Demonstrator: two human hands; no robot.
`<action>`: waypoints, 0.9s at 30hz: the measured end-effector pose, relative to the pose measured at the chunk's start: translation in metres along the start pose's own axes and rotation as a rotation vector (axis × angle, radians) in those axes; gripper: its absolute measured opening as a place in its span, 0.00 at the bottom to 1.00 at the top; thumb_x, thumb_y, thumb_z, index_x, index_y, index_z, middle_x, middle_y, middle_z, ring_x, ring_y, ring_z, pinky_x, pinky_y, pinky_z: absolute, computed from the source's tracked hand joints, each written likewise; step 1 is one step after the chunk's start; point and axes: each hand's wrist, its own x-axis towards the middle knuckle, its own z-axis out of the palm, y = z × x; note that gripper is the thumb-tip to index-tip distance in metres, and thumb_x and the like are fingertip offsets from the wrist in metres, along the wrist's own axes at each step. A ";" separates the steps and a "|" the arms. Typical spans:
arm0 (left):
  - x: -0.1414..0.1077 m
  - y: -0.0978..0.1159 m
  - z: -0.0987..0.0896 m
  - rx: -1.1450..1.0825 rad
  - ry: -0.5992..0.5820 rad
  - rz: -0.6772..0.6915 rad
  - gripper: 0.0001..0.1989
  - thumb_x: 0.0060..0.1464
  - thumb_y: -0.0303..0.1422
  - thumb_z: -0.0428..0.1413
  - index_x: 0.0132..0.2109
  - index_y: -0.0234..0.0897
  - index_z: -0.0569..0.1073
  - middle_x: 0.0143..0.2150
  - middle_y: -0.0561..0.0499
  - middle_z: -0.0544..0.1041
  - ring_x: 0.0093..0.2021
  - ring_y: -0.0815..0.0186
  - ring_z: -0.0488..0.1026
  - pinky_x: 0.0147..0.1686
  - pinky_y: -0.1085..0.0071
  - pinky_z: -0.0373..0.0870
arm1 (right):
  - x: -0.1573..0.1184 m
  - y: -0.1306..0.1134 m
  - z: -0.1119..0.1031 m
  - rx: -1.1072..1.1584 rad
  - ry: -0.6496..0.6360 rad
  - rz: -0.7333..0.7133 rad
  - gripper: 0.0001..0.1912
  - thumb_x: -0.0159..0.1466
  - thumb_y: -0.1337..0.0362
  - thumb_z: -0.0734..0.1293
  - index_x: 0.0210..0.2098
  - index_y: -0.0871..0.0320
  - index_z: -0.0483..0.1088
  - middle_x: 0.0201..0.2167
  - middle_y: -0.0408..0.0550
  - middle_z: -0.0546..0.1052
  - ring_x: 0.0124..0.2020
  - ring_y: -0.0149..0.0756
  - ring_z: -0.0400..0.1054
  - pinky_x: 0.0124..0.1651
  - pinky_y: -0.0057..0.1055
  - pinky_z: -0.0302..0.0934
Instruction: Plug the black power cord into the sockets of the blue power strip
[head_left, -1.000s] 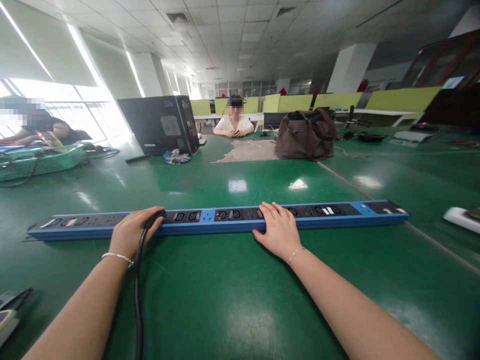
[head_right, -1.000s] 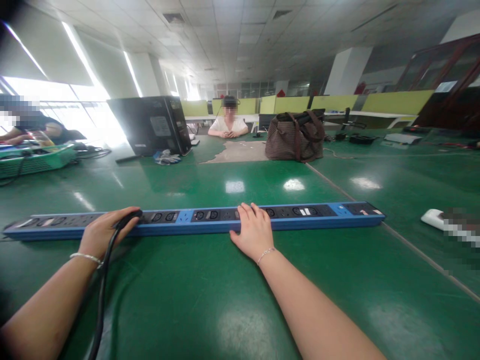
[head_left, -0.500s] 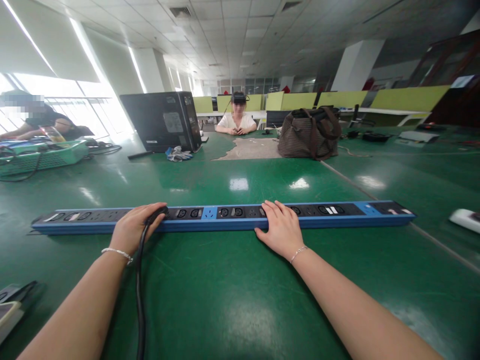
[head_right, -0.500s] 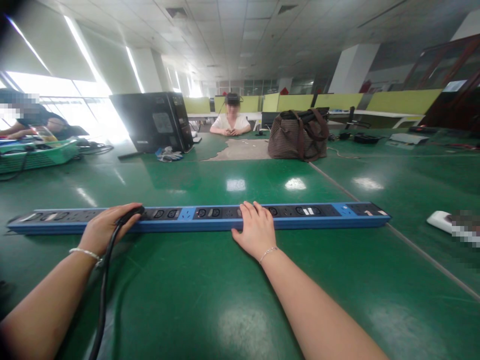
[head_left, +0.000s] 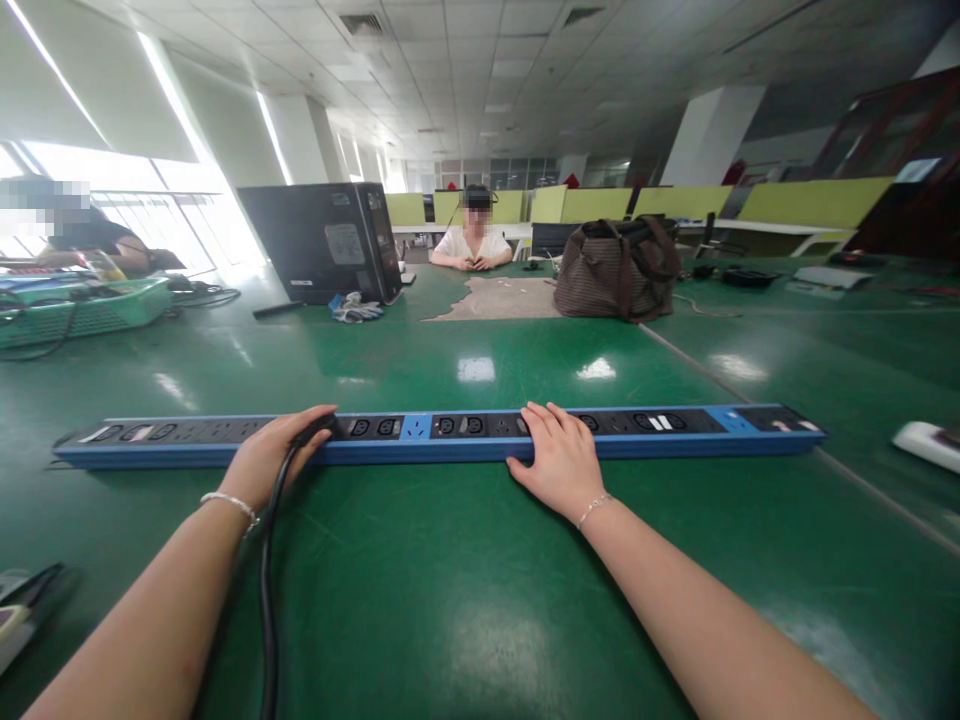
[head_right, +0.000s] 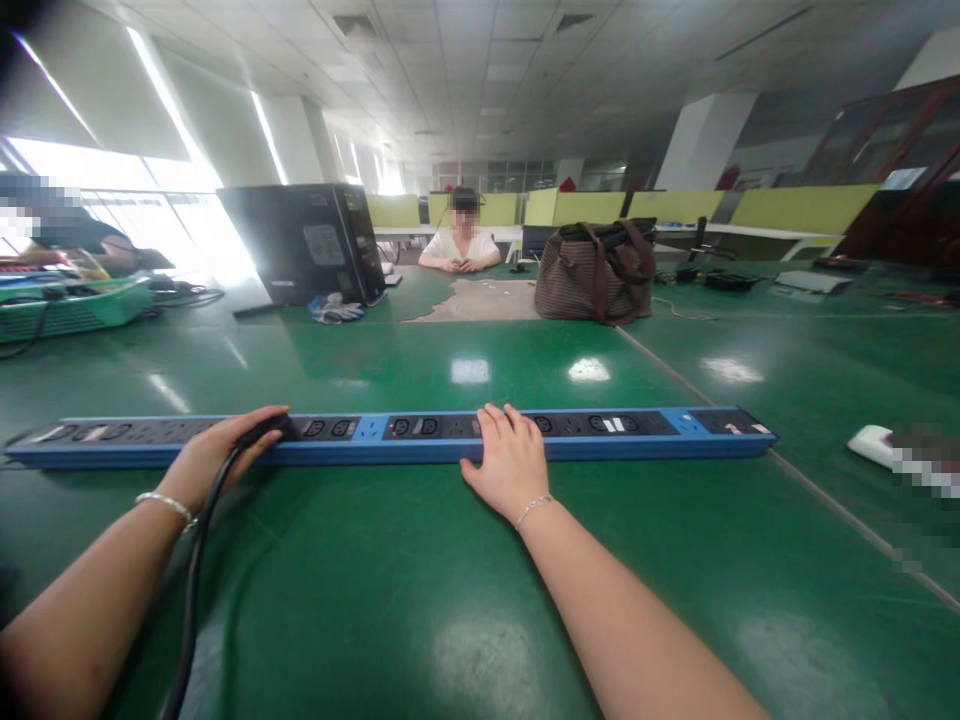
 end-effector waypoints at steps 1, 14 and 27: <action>0.000 0.000 0.000 0.000 -0.008 -0.008 0.27 0.55 0.50 0.44 0.55 0.42 0.69 0.48 0.46 0.76 0.46 0.57 0.73 0.49 0.63 0.67 | 0.000 0.000 0.000 0.001 0.000 0.001 0.31 0.55 0.55 0.65 0.56 0.59 0.64 0.58 0.50 0.67 0.60 0.48 0.54 0.59 0.44 0.45; -0.007 0.012 0.004 0.101 0.035 -0.013 0.24 0.57 0.48 0.44 0.57 0.46 0.66 0.53 0.48 0.74 0.52 0.58 0.71 0.53 0.61 0.64 | 0.000 -0.001 -0.001 -0.002 -0.001 0.003 0.30 0.55 0.55 0.65 0.55 0.60 0.63 0.58 0.52 0.67 0.59 0.48 0.54 0.59 0.44 0.45; -0.003 0.023 -0.002 0.141 0.014 -0.066 0.23 0.58 0.45 0.44 0.57 0.46 0.67 0.48 0.48 0.78 0.47 0.57 0.75 0.48 0.61 0.69 | 0.000 0.001 0.001 -0.026 0.000 0.001 0.31 0.55 0.55 0.65 0.56 0.60 0.63 0.57 0.52 0.67 0.60 0.48 0.54 0.59 0.44 0.45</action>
